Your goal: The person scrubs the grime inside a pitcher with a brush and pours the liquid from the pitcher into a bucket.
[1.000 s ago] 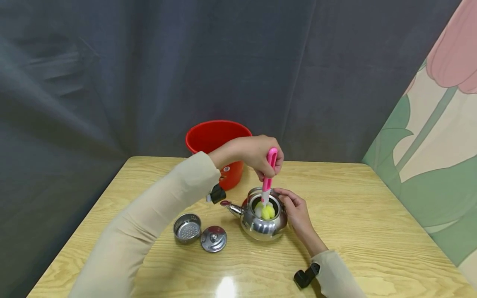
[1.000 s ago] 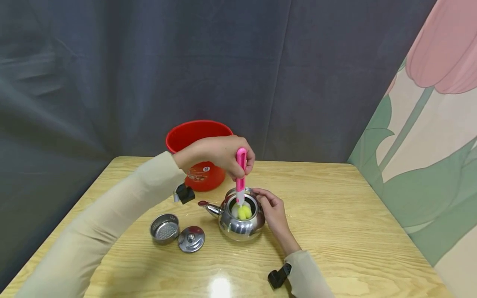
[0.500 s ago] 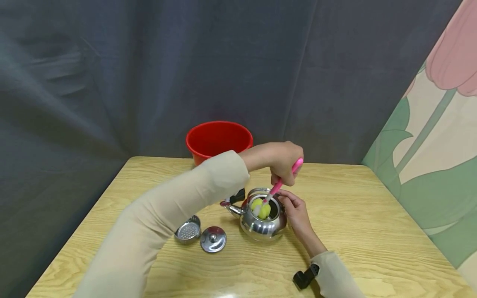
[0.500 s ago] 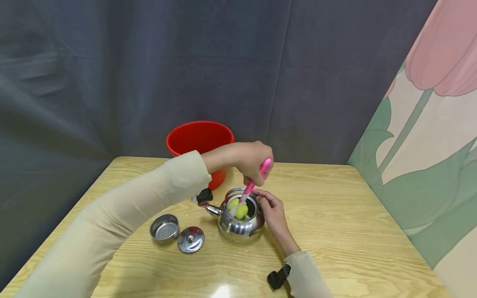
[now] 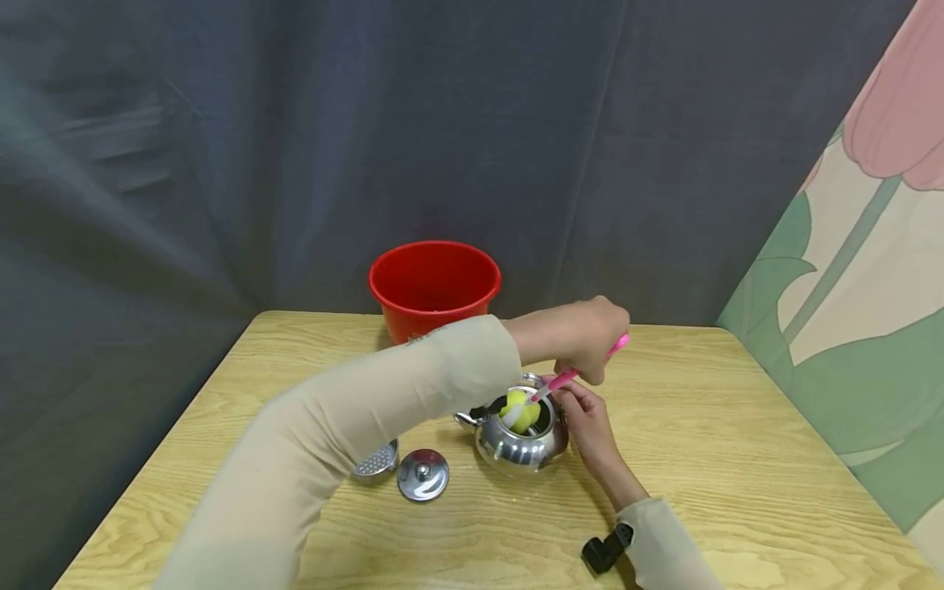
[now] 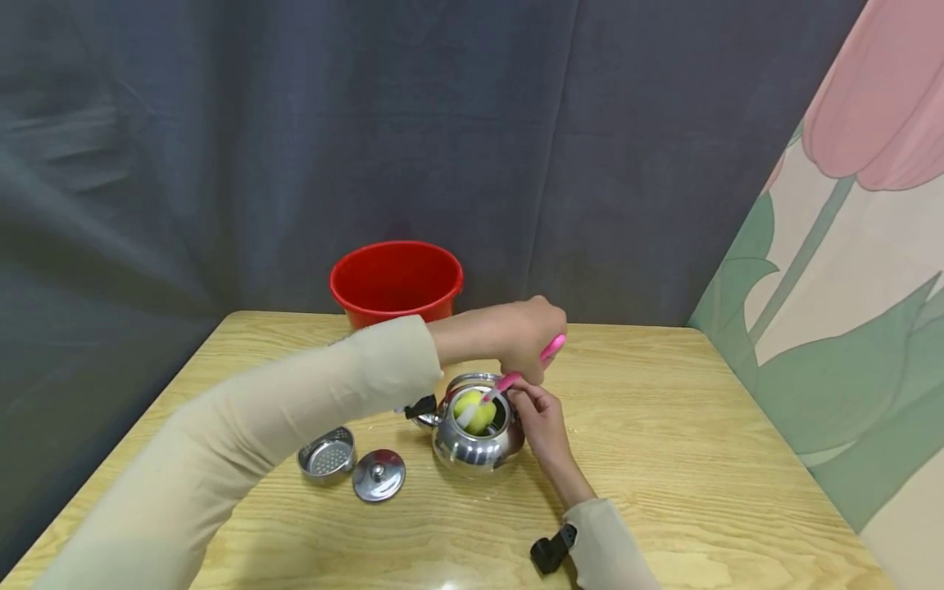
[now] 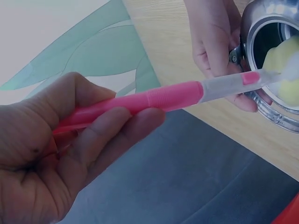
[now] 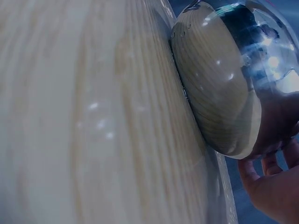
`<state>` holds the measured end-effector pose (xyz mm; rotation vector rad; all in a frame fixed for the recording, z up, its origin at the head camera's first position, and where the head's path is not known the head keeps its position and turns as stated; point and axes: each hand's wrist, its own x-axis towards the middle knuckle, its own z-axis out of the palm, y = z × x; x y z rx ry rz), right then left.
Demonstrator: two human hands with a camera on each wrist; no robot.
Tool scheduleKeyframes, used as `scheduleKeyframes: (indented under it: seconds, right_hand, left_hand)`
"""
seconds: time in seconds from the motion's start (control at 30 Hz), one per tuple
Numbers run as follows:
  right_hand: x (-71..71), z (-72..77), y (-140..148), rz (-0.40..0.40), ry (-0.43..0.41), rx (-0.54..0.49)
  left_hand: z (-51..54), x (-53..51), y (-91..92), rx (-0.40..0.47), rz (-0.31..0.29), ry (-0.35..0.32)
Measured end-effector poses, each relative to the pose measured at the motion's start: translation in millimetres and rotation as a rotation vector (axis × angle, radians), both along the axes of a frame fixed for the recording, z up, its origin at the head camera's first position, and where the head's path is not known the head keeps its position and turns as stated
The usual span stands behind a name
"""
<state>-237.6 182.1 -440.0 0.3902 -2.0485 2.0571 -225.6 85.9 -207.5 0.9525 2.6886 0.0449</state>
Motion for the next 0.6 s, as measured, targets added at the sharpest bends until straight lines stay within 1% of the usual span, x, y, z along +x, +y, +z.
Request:
scheduleKeyframes:
  seconds: [0.1,0.23,0.43,0.6]
  right_hand:
    - [-0.1,-0.3,1,0.005,-0.011,0.004]
    - [0.9,0.3,0,-0.015,-0.025,0.006]
    - [1.1,1.2,-1,-0.048,-0.056,-0.018]
    - [2.0,2.0,-1,-0.063,-0.075,-0.011]
  left_hand:
    - [-0.4,0.9,-0.8,0.018,-0.006,0.013]
    - [0.2,-1.4,-5.8,0.053,-0.009,0.019]
    - [1.6,-6.2,-14.4,0.116,-0.008,-0.003]
    - [2.0,-7.0,-17.1,0.134,-0.024,-0.007]
